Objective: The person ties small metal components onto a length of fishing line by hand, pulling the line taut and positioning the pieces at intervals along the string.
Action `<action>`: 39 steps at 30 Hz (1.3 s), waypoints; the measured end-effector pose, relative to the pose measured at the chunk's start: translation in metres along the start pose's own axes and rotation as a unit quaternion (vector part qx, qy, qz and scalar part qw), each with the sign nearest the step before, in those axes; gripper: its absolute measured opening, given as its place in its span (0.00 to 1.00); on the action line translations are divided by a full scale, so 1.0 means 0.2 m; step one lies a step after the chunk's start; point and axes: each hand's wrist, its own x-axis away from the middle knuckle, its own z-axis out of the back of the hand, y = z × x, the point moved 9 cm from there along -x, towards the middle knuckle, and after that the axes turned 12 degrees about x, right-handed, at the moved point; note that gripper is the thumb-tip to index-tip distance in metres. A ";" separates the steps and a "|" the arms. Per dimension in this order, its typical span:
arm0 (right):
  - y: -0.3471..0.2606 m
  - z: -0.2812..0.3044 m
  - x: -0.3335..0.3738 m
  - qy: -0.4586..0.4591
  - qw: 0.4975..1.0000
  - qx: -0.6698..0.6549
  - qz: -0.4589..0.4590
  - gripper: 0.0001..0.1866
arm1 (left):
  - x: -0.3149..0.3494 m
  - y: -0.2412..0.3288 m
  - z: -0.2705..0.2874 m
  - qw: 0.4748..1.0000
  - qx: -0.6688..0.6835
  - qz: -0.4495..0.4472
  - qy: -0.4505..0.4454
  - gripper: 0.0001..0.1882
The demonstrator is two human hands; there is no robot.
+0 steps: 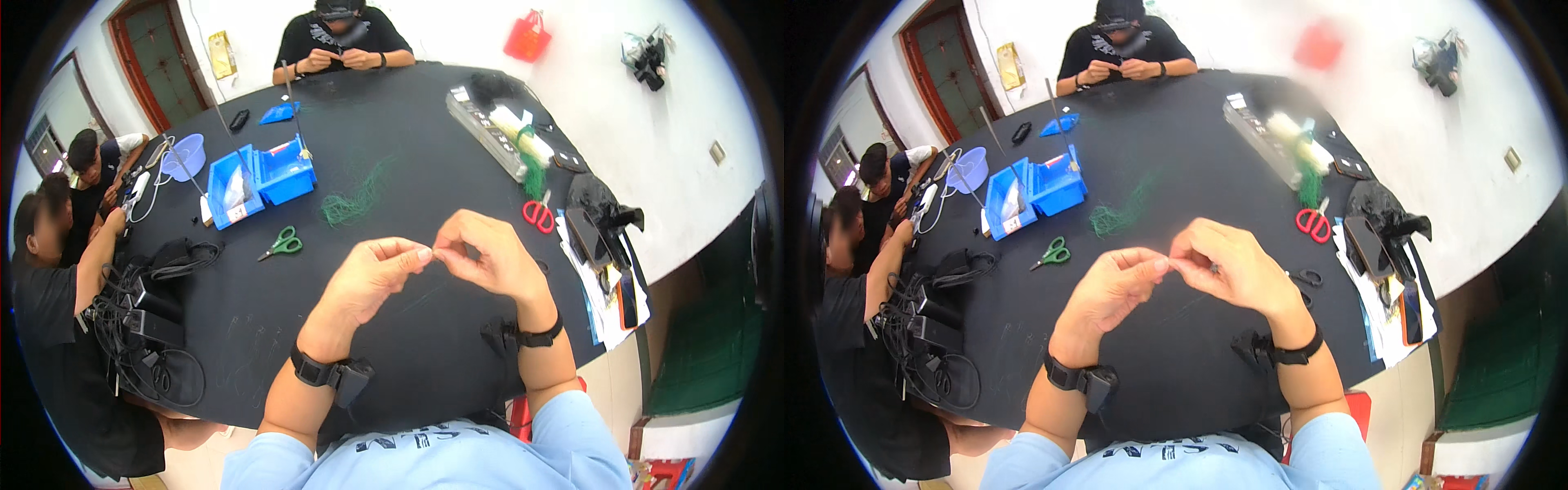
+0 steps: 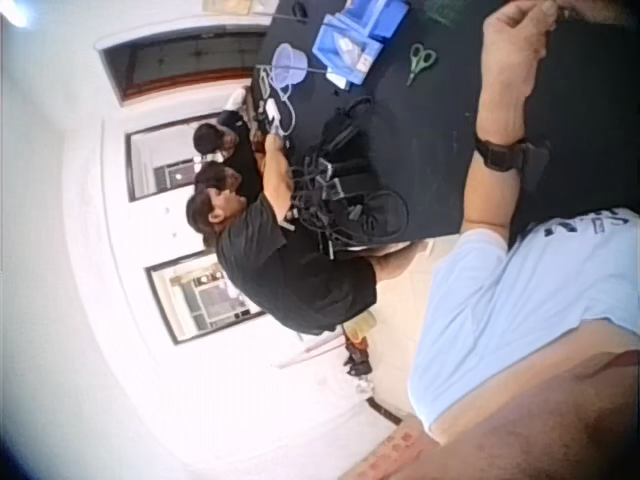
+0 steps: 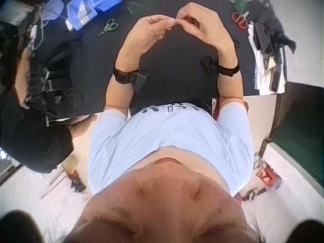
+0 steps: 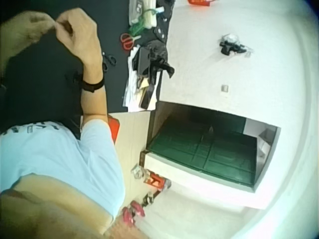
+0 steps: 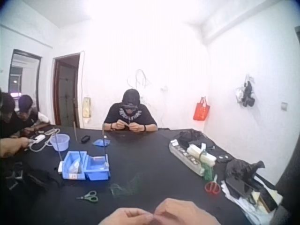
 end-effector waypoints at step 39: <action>-0.02 0.07 0.19 -0.082 0.989 0.085 -0.092 0.06 | -0.04 -0.13 -0.06 0.988 -0.155 0.004 -0.006 0.08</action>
